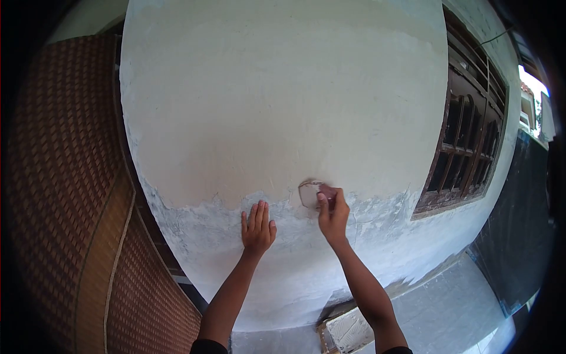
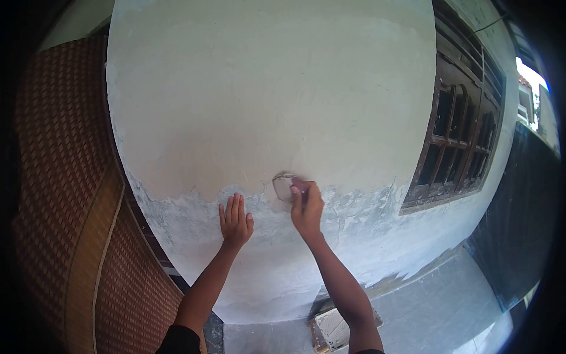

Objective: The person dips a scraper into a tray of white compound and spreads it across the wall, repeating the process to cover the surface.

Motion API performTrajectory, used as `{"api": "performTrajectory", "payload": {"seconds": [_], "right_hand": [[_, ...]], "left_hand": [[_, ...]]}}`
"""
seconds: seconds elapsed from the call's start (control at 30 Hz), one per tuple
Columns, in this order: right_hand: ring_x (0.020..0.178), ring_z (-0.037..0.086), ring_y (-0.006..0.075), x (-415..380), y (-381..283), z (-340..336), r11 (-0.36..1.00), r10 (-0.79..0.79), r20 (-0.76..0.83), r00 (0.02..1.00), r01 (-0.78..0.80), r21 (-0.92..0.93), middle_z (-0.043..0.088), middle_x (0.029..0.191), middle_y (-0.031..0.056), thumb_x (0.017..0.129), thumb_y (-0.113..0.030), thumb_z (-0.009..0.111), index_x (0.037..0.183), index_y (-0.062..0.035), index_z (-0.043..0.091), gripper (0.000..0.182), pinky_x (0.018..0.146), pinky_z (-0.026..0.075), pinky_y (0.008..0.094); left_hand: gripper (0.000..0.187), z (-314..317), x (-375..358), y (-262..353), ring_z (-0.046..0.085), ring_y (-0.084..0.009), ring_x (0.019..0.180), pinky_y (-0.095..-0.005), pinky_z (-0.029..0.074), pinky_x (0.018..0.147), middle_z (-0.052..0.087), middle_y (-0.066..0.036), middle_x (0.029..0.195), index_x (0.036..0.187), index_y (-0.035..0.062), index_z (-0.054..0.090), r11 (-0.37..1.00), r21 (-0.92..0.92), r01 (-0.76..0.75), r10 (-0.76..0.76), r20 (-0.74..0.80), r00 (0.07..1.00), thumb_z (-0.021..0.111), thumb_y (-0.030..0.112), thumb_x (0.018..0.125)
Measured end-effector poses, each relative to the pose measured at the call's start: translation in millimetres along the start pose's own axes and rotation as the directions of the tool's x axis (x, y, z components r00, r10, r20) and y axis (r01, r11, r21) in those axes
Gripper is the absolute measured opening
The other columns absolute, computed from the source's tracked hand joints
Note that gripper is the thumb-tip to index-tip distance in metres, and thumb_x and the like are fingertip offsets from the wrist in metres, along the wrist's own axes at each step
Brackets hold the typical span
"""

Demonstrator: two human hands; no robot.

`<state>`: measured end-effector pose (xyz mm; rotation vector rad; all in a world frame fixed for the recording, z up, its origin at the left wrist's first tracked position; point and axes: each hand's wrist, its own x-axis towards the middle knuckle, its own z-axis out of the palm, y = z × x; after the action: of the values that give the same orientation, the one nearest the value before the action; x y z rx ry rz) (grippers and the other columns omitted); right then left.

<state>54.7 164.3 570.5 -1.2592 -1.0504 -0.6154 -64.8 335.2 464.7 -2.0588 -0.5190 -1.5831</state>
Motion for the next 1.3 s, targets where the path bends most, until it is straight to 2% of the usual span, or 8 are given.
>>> {"api": "performTrajectory", "payload": {"seconds": [0.23, 0.37, 0.43, 0.53, 0.67, 0.87, 1.07, 1.3], "right_hand": [[0.071, 0.059, 0.0125, 5.4, 3.7, -31.0, 0.912, 0.31, -0.128, 0.942, -0.256, 0.322, 0.063, 0.082, 0.0069, 0.095, -0.017, 0.061, 0.102, 0.0014, 0.055, 0.021, 0.061, 0.047, 0.0273], [0.073, 0.059, 0.0129, -13.4, 0.8, -3.4, 0.979, 0.068, 0.073, 0.995, -0.08, 0.187, 0.062, 0.091, 0.0106, 0.095, -0.018, 0.06, 0.098, -0.0002, 0.056, 0.018, 0.063, 0.047, 0.0288], [0.076, 0.06, 0.0146, -12.4, 23.2, 3.4, 0.952, -0.201, 0.092, 0.975, 0.217, -0.215, 0.062, 0.093, 0.0122, 0.096, -0.02, 0.059, 0.099, -0.0007, 0.056, 0.02, 0.065, 0.049, 0.0292], [0.077, 0.057, 0.0126, 0.9, 30.6, -24.3, 0.926, 0.292, -0.069, 0.954, -0.264, 0.27, 0.06, 0.087, 0.008, 0.096, -0.021, 0.059, 0.101, 0.0002, 0.054, 0.023, 0.066, 0.049, 0.0291], [0.076, 0.058, 0.0116, -6.6, 30.0, -37.7, 0.937, 0.281, -0.256, 0.925, -0.207, 0.28, 0.061, 0.087, 0.0072, 0.095, -0.021, 0.061, 0.101, -0.0003, 0.056, 0.022, 0.068, 0.049, 0.0266], [0.074, 0.056, 0.02, -19.7, 19.6, -3.5, 0.943, -0.199, 0.178, 0.964, 0.238, -0.233, 0.058, 0.082, 0.0104, 0.093, -0.018, 0.061, 0.099, -0.0014, 0.059, 0.017, 0.065, 0.045, 0.035], [0.071, 0.055, 0.0102, -6.4, 47.3, -52.4, 0.918, 0.328, -0.231, 0.916, -0.251, 0.308, 0.058, 0.088, 0.0038, 0.098, -0.024, 0.058, 0.103, -0.002, 0.052, 0.023, 0.061, 0.048, 0.0252], [0.075, 0.056, 0.0189, -26.4, 23.1, -10.3, 0.981, -0.144, 0.078, 0.987, 0.153, -0.121, 0.059, 0.086, 0.0115, 0.093, -0.015, 0.062, 0.102, -0.0024, 0.059, 0.016, 0.064, 0.046, 0.0328]], "left_hand": [[0.051, -1.7, -0.9, -0.2, 0.035, -0.0287, 0.138, -0.0527, 0.018, 0.115, 0.043, -0.015, 0.144, 0.137, -0.0019, 0.046, 1.0, 0.003, -0.002, 0.002, -0.005, 1.0, 0.042, 0.026, 0.095], [0.047, -1.0, 0.3, 2.4, 0.039, -0.0229, 0.136, -0.0486, 0.021, 0.115, 0.048, -0.01, 0.143, 0.134, 0.0025, 0.053, 0.999, -0.009, 0.054, -0.054, -0.001, 0.999, 0.043, 0.027, 0.095], [0.047, -1.9, -1.1, 2.9, 0.039, -0.0229, 0.136, -0.0487, 0.021, 0.115, 0.047, -0.01, 0.143, 0.134, 0.0025, 0.053, 0.999, 0.002, 0.046, -0.046, 0.006, 0.999, 0.043, 0.027, 0.095], [0.047, -0.4, 1.3, 2.0, 0.039, -0.023, 0.136, -0.049, 0.021, 0.115, 0.048, -0.01, 0.143, 0.134, 0.0025, 0.053, 0.999, 0.024, 0.045, -0.045, 0.0, 0.999, 0.042, 0.027, 0.095], [0.047, -1.4, 0.4, 3.1, 0.039, -0.0234, 0.136, -0.0493, 0.022, 0.114, 0.047, -0.01, 0.143, 0.134, 0.0025, 0.053, 0.999, 0.03, 0.043, -0.043, -0.012, 0.999, 0.042, 0.027, 0.095], [0.047, -0.4, -1.1, 1.5, 0.04, -0.0241, 0.135, -0.0505, 0.023, 0.114, 0.047, -0.011, 0.143, 0.134, 0.0024, 0.052, 0.999, 0.012, 0.049, -0.049, -0.006, 0.999, 0.042, 0.027, 0.096], [0.047, -0.9, -0.4, 3.0, 0.042, -0.0246, 0.134, -0.0512, 0.024, 0.113, 0.047, -0.011, 0.143, 0.134, 0.0023, 0.052, 0.998, 0.009, 0.059, -0.058, -0.019, 0.998, 0.042, 0.026, 0.096], [0.047, -0.7, 0.5, 2.5, 0.042, -0.0266, 0.133, -0.052, 0.023, 0.113, 0.047, -0.012, 0.142, 0.134, 0.0013, 0.052, 0.999, -0.002, 0.049, -0.049, -0.027, 0.998, 0.041, 0.026, 0.096]]}}
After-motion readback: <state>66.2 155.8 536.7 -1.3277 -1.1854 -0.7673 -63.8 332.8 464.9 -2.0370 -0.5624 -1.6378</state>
